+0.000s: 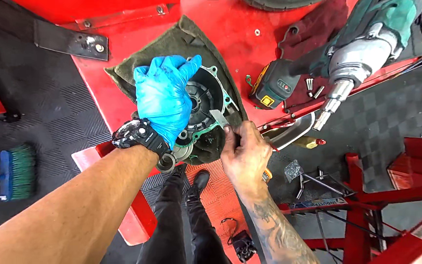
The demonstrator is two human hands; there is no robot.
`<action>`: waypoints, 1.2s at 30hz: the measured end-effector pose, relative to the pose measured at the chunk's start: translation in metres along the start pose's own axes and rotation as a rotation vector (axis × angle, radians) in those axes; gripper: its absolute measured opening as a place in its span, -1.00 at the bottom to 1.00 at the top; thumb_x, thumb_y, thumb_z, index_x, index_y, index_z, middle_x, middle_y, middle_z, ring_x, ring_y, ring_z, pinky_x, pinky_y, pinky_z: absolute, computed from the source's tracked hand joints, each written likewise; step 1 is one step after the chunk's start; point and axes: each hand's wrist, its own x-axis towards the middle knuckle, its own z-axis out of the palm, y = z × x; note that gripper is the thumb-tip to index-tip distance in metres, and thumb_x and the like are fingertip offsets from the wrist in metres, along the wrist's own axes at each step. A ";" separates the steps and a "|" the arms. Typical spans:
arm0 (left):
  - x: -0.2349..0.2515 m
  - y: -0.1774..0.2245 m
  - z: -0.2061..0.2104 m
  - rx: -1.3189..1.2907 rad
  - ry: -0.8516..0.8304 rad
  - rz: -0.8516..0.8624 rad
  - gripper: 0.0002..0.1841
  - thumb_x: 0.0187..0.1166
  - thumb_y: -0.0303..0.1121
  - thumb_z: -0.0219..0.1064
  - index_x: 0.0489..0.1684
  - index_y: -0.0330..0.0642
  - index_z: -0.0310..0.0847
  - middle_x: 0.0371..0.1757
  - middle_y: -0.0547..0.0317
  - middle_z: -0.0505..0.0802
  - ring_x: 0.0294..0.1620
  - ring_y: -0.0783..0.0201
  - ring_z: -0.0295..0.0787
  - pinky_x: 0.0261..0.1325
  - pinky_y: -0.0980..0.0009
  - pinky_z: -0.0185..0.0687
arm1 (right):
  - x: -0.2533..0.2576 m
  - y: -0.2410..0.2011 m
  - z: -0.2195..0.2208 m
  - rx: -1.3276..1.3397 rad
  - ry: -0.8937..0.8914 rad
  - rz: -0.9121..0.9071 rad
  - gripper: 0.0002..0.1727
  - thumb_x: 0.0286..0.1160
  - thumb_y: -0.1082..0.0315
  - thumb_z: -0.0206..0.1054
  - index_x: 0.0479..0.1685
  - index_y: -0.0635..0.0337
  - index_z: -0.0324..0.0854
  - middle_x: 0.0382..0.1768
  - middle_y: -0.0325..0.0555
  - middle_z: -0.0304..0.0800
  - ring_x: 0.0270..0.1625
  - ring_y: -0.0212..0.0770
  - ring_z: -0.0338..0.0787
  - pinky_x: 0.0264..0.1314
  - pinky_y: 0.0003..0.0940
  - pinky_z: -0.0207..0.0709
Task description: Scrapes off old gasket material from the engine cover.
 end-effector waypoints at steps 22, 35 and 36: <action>0.000 0.000 0.003 0.003 0.033 -0.022 -0.33 0.54 -0.56 -0.04 0.44 0.49 0.68 0.30 0.25 0.84 0.37 0.13 0.67 0.34 0.00 0.34 | 0.009 -0.009 0.015 -0.007 0.107 0.044 -0.77 0.59 0.20 0.37 -0.46 0.01 0.63 -0.49 -0.30 0.66 -0.49 -0.31 0.68 -0.57 -0.29 0.45; 0.002 0.003 -0.001 -0.003 0.016 -0.034 -0.33 0.55 -0.55 -0.07 0.46 0.48 0.67 0.30 0.23 0.84 0.38 0.11 0.67 0.33 -0.02 0.35 | 0.013 -0.005 0.010 -0.034 0.071 0.005 -0.77 0.56 0.21 0.36 -0.47 0.01 0.63 -0.49 -0.26 0.67 -0.48 -0.27 0.70 -0.56 -0.27 0.46; 0.002 0.002 0.001 -0.005 0.036 -0.027 -0.34 0.56 -0.55 -0.06 0.45 0.47 0.68 0.29 0.23 0.84 0.37 0.12 0.68 0.32 -0.01 0.35 | 0.016 -0.006 0.011 -0.030 0.081 0.006 -0.77 0.56 0.22 0.37 -0.48 0.02 0.63 -0.49 -0.26 0.66 -0.48 -0.27 0.69 -0.56 -0.27 0.46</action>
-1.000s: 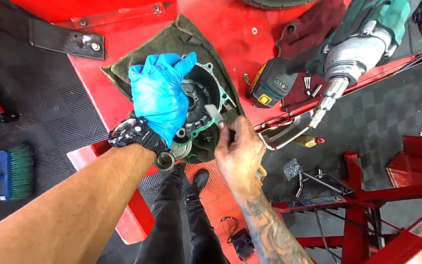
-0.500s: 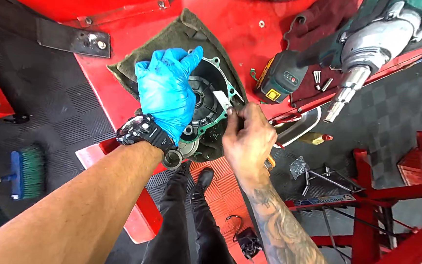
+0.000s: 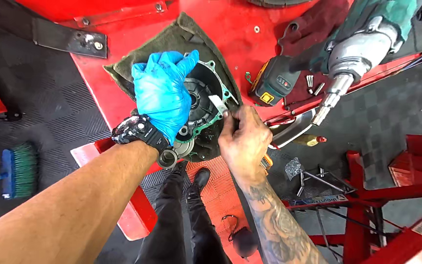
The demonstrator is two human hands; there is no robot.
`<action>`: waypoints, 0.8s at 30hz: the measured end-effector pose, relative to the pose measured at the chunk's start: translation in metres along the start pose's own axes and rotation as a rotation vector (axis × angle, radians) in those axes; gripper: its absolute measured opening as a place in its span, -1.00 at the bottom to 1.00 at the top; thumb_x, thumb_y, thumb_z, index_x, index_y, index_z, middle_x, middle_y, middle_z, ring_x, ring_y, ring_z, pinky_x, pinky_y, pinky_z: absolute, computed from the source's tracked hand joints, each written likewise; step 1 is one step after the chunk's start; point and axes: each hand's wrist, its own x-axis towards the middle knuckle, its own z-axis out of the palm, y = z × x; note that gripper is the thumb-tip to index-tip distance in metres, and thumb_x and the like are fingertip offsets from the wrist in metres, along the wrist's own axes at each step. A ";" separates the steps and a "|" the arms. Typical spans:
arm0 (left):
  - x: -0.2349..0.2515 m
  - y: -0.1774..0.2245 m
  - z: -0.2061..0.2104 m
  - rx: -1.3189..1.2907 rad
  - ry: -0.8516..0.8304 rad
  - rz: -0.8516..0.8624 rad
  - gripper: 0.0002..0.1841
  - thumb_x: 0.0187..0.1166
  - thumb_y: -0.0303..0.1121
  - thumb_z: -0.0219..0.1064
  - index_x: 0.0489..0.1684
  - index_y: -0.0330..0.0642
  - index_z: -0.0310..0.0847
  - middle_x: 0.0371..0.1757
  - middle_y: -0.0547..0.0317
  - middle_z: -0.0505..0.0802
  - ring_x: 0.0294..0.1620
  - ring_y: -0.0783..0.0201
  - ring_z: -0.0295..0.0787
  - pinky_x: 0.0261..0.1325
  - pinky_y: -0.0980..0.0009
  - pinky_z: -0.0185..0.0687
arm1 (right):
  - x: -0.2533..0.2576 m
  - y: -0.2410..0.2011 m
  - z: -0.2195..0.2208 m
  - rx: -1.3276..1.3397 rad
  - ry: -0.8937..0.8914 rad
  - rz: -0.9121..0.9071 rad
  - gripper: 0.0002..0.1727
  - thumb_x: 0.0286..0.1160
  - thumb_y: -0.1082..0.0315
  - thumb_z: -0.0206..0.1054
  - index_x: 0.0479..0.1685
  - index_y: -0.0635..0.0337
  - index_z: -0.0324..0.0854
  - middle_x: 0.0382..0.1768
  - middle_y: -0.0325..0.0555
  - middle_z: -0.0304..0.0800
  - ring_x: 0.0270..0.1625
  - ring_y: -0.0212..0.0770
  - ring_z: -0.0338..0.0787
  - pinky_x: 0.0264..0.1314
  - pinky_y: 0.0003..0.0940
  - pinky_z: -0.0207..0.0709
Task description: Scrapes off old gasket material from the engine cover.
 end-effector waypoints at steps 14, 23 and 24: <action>0.002 0.001 0.001 0.001 -0.010 -0.003 -0.33 0.53 -0.55 -0.05 0.45 0.46 0.68 0.29 0.21 0.84 0.36 0.10 0.68 0.31 -0.03 0.35 | -0.002 -0.002 0.002 0.053 0.000 0.066 -0.76 0.55 0.21 0.39 -0.50 0.00 0.61 -0.53 -0.31 0.64 -0.54 -0.32 0.65 -0.59 -0.28 0.43; -0.001 0.000 0.000 0.004 -0.012 0.011 -0.34 0.54 -0.54 -0.06 0.45 0.47 0.67 0.28 0.21 0.84 0.34 0.09 0.68 0.27 -0.01 0.35 | -0.017 -0.011 0.001 0.068 0.002 0.121 -0.76 0.59 0.20 0.37 -0.47 0.00 0.62 -0.50 -0.30 0.64 -0.52 -0.32 0.66 -0.59 -0.29 0.46; -0.001 0.000 0.000 -0.008 -0.009 0.012 -0.34 0.55 -0.55 -0.07 0.45 0.46 0.68 0.29 0.20 0.84 0.35 0.08 0.68 0.28 -0.02 0.34 | -0.024 -0.012 -0.001 0.069 -0.006 0.111 -0.76 0.62 0.21 0.36 -0.45 0.02 0.62 -0.48 -0.27 0.64 -0.52 -0.31 0.66 -0.60 -0.30 0.46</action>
